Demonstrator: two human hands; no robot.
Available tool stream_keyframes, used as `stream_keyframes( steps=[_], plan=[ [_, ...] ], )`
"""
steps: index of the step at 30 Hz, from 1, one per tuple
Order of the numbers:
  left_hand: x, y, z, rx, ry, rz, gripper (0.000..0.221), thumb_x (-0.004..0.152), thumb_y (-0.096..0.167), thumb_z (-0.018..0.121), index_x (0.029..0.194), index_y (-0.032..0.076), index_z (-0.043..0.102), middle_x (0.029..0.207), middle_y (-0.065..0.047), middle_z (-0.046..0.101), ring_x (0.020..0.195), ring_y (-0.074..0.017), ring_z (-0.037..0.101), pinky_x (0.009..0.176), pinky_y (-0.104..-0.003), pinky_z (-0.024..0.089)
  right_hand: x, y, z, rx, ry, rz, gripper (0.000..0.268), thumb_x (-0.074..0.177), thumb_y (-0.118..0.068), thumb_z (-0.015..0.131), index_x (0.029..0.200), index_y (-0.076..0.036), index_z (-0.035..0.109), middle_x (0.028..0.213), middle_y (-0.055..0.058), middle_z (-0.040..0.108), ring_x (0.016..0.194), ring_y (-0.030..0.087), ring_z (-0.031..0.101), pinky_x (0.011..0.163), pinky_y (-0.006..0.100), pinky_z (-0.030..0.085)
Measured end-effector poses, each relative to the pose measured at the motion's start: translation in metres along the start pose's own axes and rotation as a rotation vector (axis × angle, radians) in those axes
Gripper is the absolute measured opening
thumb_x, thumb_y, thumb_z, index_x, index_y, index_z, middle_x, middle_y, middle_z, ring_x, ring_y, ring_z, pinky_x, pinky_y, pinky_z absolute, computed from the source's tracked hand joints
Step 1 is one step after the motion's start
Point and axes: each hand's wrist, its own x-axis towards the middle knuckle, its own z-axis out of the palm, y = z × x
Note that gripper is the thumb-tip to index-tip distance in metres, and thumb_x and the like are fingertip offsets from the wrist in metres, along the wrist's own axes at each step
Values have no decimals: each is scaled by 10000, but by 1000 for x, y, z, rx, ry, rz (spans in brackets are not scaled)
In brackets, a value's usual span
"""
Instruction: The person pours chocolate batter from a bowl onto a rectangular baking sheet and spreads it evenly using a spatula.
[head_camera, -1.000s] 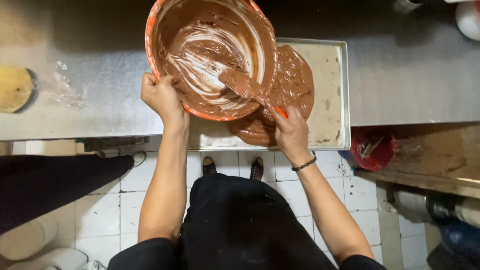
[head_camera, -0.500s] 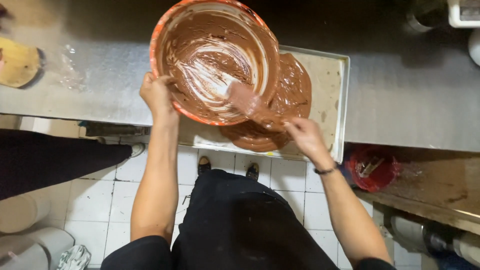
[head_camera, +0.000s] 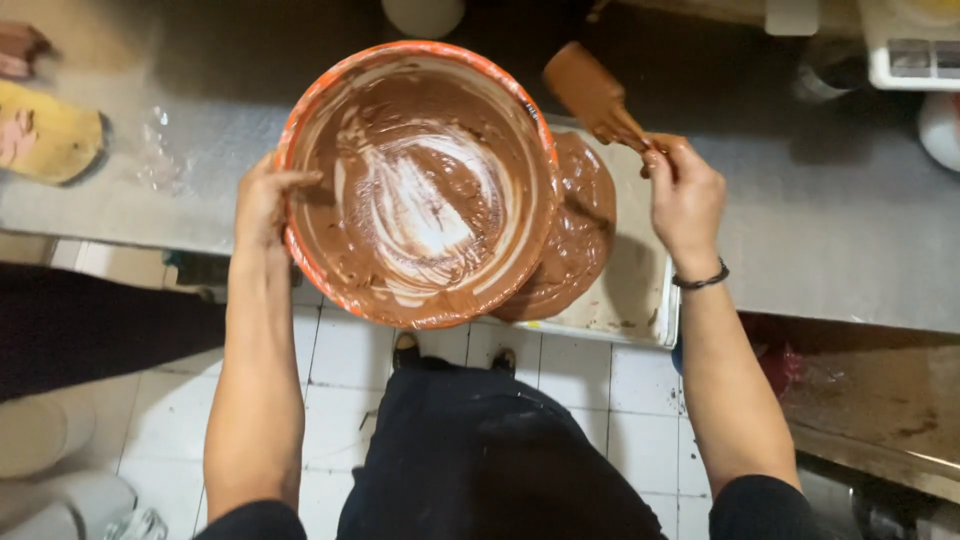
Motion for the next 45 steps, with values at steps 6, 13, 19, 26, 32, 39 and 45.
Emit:
stream_keyframes(
  steps=[6,13,19,26,32,39,45],
  plan=[
    [-17,22,15,204,112,342,374,670,43,782,671,140,421,620,14,435,566,-97,411,531,-238,343,46,-53,-16,-939,161,-553,59,887,-231,671,946,-238,672,701,-12,433,763,196,481,791,365,350],
    [-33,44,43,266,212,576,534,780,-6,750,656,175,264,649,81,289,626,-65,277,569,-246,262,32,-106,-7,-1026,-98,-778,148,790,-64,623,675,-151,593,596,27,482,696,206,420,804,351,378],
    [15,28,8,16,132,421,495,711,-37,749,638,186,313,631,74,355,596,-58,354,544,-232,313,33,-91,-56,-621,-176,-558,122,996,-277,694,1106,-256,744,875,-82,669,823,171,581,881,375,290],
    [18,25,-21,-39,-17,105,280,642,29,757,744,154,528,744,22,625,655,-101,599,589,-217,481,41,-45,-33,-41,-130,-414,338,912,111,645,1221,-4,721,1032,142,722,841,221,660,744,321,517],
    [31,-2,-24,-153,134,65,224,664,57,795,797,130,630,741,-8,687,624,-99,623,555,-213,491,-32,-31,-3,-178,-307,-274,254,1015,-68,501,1149,-150,702,519,-42,528,381,59,352,332,194,250],
    [-11,18,30,171,30,443,536,783,84,794,625,196,294,622,98,291,611,-45,278,562,-230,240,28,-82,-25,-881,55,-695,417,998,-161,552,1356,-359,635,681,-41,417,514,140,398,440,287,268],
    [-46,50,61,305,-3,760,478,807,83,787,648,163,344,636,68,338,622,-72,309,577,-261,259,2,-67,9,-1144,-17,-576,523,932,-225,487,1443,-339,499,620,-95,418,453,84,366,376,236,285]
  ],
)
